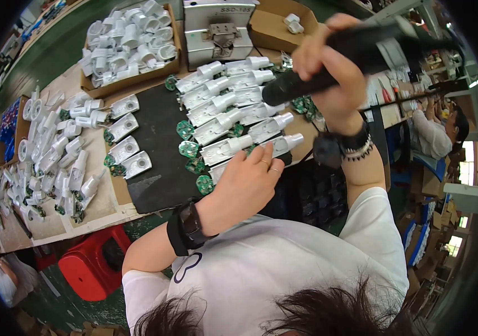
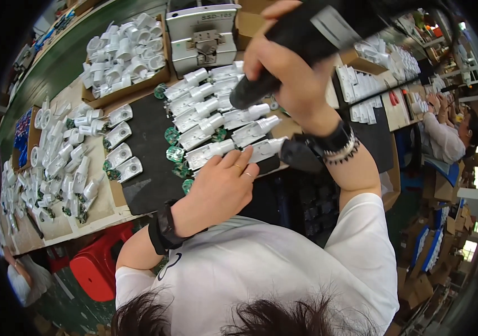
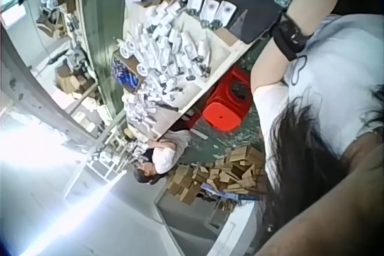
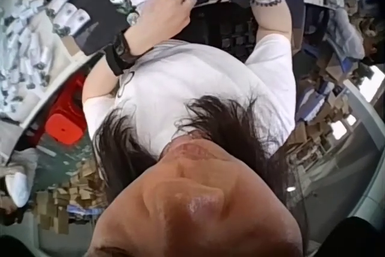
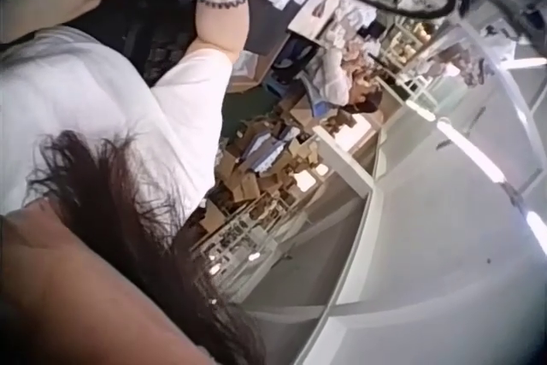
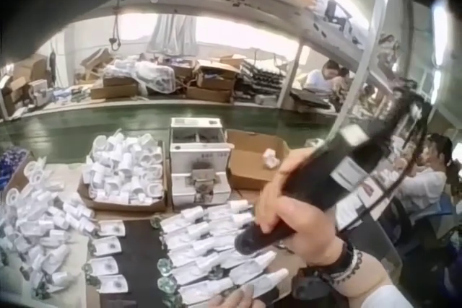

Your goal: The person fits a white plastic component into a housing, drives a screw into the assembly with a power screwdriver, and places it on a black mat. After repeating this for several units, they move the mat aside and begin fitting circuit boards and plastic components into a new set of housings.

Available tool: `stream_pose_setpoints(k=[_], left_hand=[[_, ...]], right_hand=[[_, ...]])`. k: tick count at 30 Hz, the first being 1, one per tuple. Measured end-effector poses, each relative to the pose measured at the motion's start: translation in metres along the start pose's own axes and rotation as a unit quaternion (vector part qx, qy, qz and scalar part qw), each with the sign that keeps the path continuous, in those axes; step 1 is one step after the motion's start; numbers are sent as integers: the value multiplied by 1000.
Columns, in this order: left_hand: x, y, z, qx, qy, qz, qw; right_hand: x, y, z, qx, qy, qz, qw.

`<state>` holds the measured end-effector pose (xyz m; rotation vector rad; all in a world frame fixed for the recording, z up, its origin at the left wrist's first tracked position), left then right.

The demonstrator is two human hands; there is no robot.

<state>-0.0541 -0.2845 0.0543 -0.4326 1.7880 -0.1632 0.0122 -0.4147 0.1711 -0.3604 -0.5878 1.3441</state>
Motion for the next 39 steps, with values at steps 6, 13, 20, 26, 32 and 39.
stream_pose_setpoints(k=[6, 13, 20, 26, 32, 39], left_hand=[[29, -13, -29, 47, -48, 59, 996], [46, -9, -32, 26, -51, 114, 992], [52, -11, -33, 7, -30, 138, 990], [51, -11, -28, -8, 5, 151, 988], [50, -10, -25, -23, 34, 139, 989], [51, -12, -23, -26, 62, 140, 988]], right_hand=[[-1, 56, 37, -33, 22, 33, 999], [-11, 89, 26, 83, 108, 34, 990], [-8, 94, 17, 104, 118, 57, 986], [-7, 97, 10, 115, 109, 65, 985], [-6, 98, 4, 112, 117, 67, 985], [-1, 99, 1, 116, 121, 94, 981]])
Point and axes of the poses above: each hand's wrist, its own y-axis away from the middle knuckle, its own x-axis out of the palm, z = x × y, the point moved 8 cm from there along -y, towards the middle knuckle, and after that the axes turned 6 degrees about -y, right-handed, at the moved point
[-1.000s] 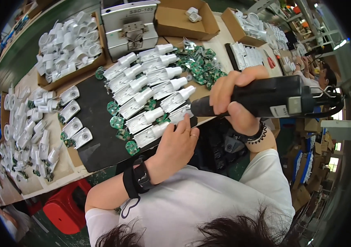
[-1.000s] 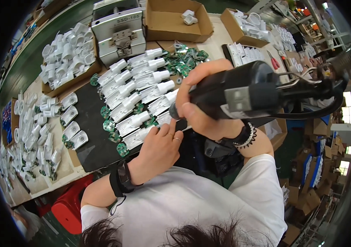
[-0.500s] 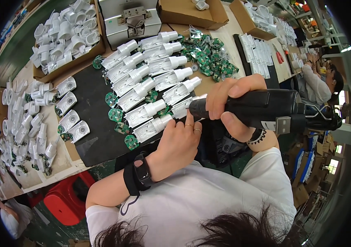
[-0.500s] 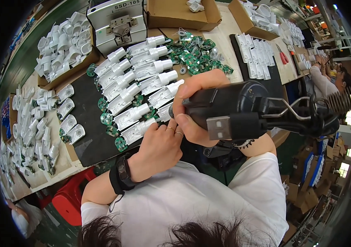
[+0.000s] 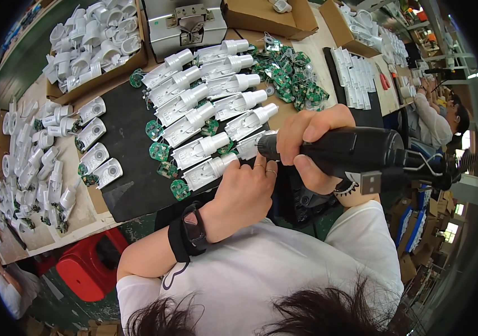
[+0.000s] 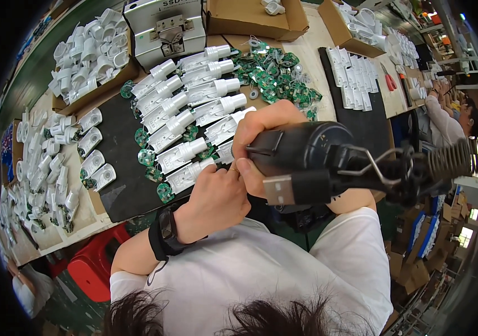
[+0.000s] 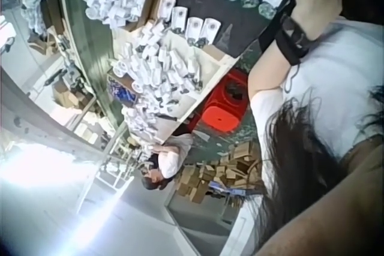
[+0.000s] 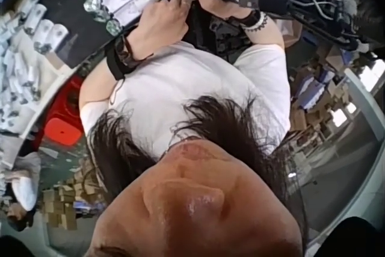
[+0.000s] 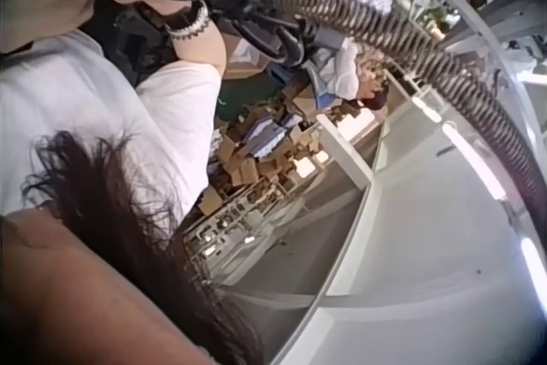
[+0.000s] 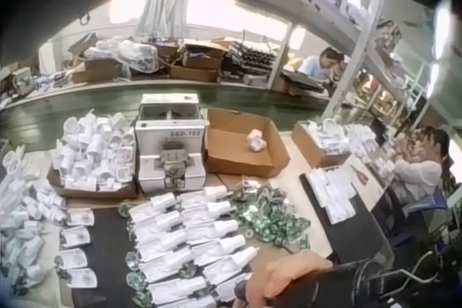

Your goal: The person fits a white plastic component into a housing, drives a screw into the assembly with a power screwdriver, and places it on a black mat. After repeating this for several units, they move the mat aside and begin fitting circuit boards and plastic components into a new set of housings.

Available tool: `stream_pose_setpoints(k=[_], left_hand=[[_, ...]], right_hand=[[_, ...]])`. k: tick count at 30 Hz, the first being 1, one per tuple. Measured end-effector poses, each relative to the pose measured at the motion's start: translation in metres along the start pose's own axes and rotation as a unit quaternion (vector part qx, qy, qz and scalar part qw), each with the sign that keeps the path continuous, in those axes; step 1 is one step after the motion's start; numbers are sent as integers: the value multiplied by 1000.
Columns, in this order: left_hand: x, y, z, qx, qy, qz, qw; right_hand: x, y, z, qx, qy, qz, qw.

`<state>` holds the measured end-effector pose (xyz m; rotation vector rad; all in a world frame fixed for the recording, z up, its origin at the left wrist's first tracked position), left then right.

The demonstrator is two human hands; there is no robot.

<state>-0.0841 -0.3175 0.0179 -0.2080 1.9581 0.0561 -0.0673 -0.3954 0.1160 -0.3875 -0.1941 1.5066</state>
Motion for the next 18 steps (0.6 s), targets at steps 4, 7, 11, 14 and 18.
stream_pose_setpoints(k=[4, 7, 11, 14, 18], left_hand=[[-1, -2, -1, -1, -3, -2, 1000], [-3, -2, 0, -3, -6, -7, 1000], [-7, 0, 2, -14, -27, -41, 999], [-11, 1, 5, -4, 9, -54, 998], [-32, 2, 5, -8, 8, -112, 994]], right_hand=[[0, 0, -2, 5, -5, 2, 1000], [-2, -4, -3, 3, -23, 5, 1000], [-6, -22, 0, -22, -14, 62, 998], [-28, -59, 21, -92, -193, -35, 976], [-31, -125, 37, -336, 180, -22, 924]])
Point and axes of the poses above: each hand's wrist, its own y-axis away from the middle knuckle, its own x-axis out of the palm, z = x × y, the point moved 8 cm from there along -y, towards the middle knuckle, and after that the axes turned 6 degrees about -y, right-handed, at the moved point
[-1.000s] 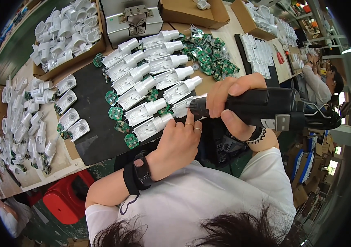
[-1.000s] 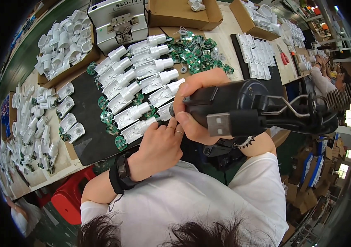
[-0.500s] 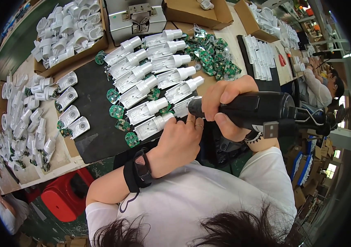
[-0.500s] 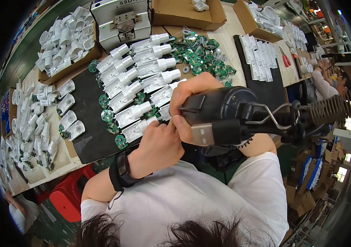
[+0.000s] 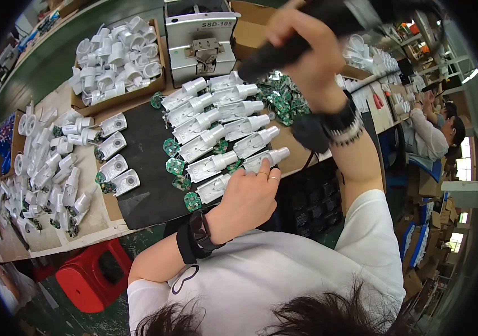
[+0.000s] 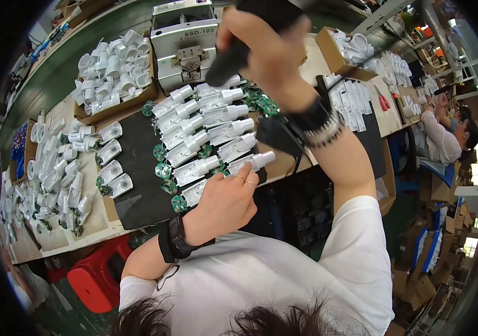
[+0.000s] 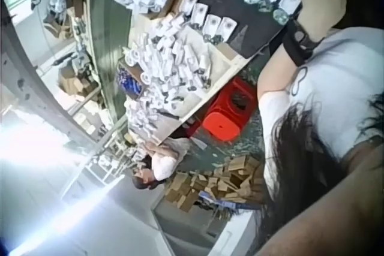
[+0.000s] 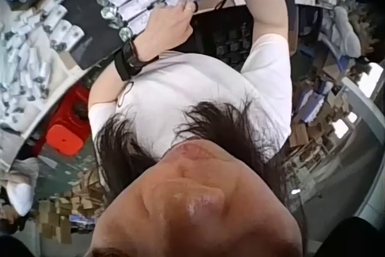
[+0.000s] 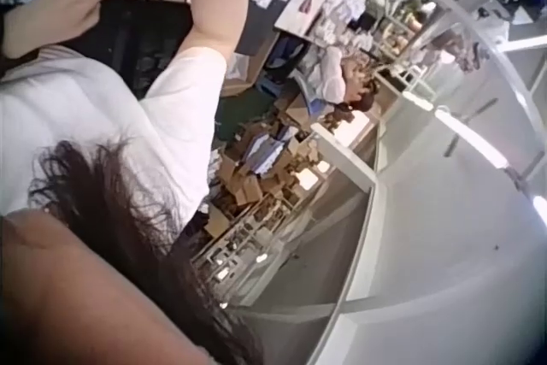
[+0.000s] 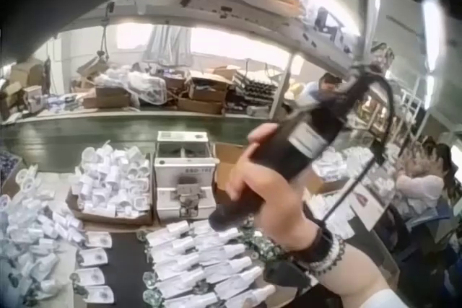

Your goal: The person fits a white plastic component into a housing, drives a screw into the assembly with a power screwdriver, and places it on a black mat. After repeating this for several units, they move the mat aside and begin fitting circuit boards and plastic components into a new set of housings.

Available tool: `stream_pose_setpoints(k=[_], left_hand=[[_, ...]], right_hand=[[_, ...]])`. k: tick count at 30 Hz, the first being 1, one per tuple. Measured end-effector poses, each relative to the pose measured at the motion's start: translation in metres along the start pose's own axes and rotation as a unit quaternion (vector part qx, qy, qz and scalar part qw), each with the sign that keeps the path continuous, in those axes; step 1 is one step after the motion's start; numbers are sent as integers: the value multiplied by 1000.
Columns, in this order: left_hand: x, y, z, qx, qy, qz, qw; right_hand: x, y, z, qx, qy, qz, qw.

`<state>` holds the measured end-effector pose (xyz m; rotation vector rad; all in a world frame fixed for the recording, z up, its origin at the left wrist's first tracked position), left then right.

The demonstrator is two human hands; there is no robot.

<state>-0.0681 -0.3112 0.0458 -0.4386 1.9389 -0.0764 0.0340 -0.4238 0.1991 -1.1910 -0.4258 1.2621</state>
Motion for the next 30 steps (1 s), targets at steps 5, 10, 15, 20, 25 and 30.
stream_pose_setpoints(k=[5, 10, 15, 20, 25, 30], left_hand=[[-8, 4, 4, -17, -22, 14, 1000], [-11, 5, 8, -17, -16, -8, 1000], [-16, 0, 13, -23, -32, -62, 997], [0, -6, 14, -49, -57, 4, 997], [12, -18, 17, -66, -71, 16, 995], [25, -20, 12, -43, -72, 29, 996]], right_hand=[[17, -21, -73, 176, -206, -218, 938], [31, -6, -113, 221, -125, -173, 952], [40, 11, -89, 255, -166, -139, 942], [33, 31, -18, 275, -198, -102, 935], [4, 51, 22, 246, -224, -77, 940], [-1, 74, 35, 266, -208, -54, 940]])
Point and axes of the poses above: each hand's wrist, its own y-axis away from the middle knuckle, its own x-axis out of the palm, z = x × y, the point moved 8 cm from there along -y, towards the middle knuckle, and after that the axes turned 6 degrees about -y, right-handed, at the moved point
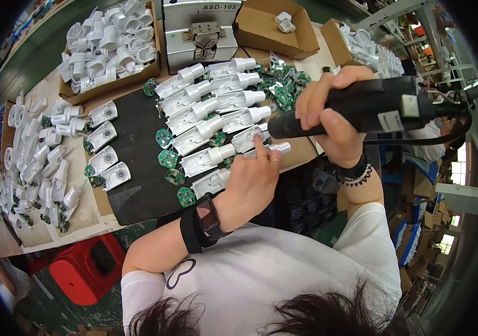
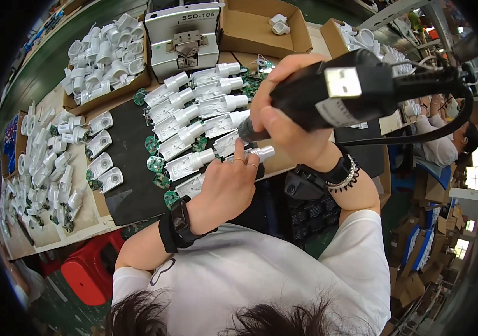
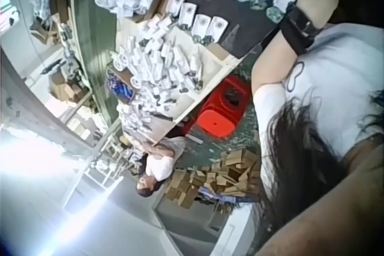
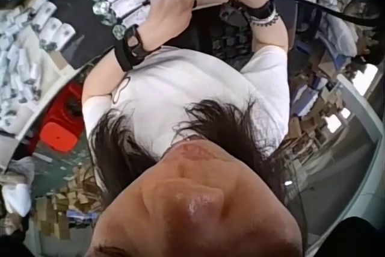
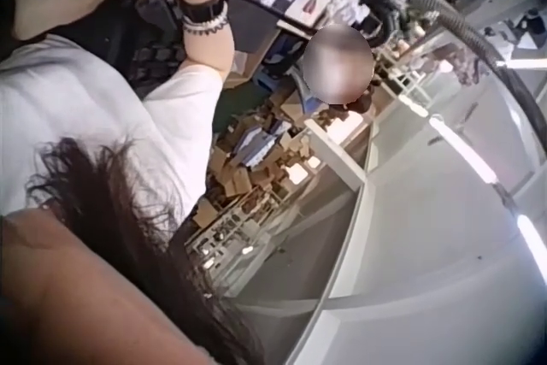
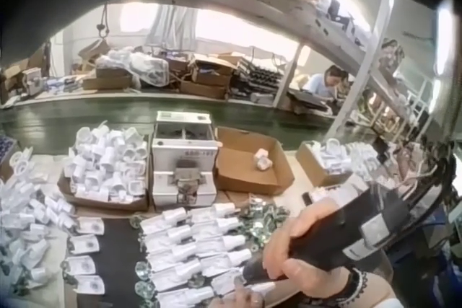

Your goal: The person fits a white plastic component into a housing, drives a screw into the assembly with a power screwdriver, and places it on a black mat. After repeating this for several units, they move the mat aside and begin fitting circuit boards and plastic components into a new set of housings.

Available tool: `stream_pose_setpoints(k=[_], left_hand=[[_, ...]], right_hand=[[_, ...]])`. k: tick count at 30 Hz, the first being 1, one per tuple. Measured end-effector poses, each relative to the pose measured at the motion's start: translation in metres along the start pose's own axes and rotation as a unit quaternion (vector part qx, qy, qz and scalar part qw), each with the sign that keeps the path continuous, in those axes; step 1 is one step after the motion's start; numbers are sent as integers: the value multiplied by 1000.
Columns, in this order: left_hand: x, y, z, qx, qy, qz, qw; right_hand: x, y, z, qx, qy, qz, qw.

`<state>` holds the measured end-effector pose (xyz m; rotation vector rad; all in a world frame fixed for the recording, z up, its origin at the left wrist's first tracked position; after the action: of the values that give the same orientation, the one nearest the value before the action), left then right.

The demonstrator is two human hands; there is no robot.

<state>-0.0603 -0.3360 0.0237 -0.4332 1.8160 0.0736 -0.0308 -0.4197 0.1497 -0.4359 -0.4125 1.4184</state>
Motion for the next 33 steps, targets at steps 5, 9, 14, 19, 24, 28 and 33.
stream_pose_setpoints(k=[5, 9, 14, 19, 24, 28, 33], left_hand=[[4, 0, -3, 6, -18, 8, 1000], [3, -2, -3, 13, -7, 1, 1000], [2, -4, -2, -1, 13, 43, 999], [3, -4, -3, -3, 13, 52, 999], [5, -4, -2, -5, 17, 56, 998], [4, -3, -3, -3, 17, 51, 999], [5, -4, -2, -1, 21, 54, 998]], right_hand=[[5, 12, -19, 28, 2, 29, 999], [7, 15, -25, 41, 10, 31, 999], [8, 16, -31, 57, 12, 34, 998], [8, 18, -37, 60, 13, 30, 998], [10, 19, -37, 64, 18, 47, 997], [13, 20, -36, 65, 25, 64, 996], [16, 20, -35, 74, 43, 80, 993]])
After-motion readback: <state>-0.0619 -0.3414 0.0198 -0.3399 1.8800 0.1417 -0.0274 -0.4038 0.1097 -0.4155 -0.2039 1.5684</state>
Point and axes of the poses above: each hand's wrist, its own y-axis away from the middle knuckle, its own x-axis out of the palm, z = x × y, the point moved 8 cm from there along -y, towards the middle knuckle, and after that the axes turned 6 degrees about -y, right-handed, at the moved point
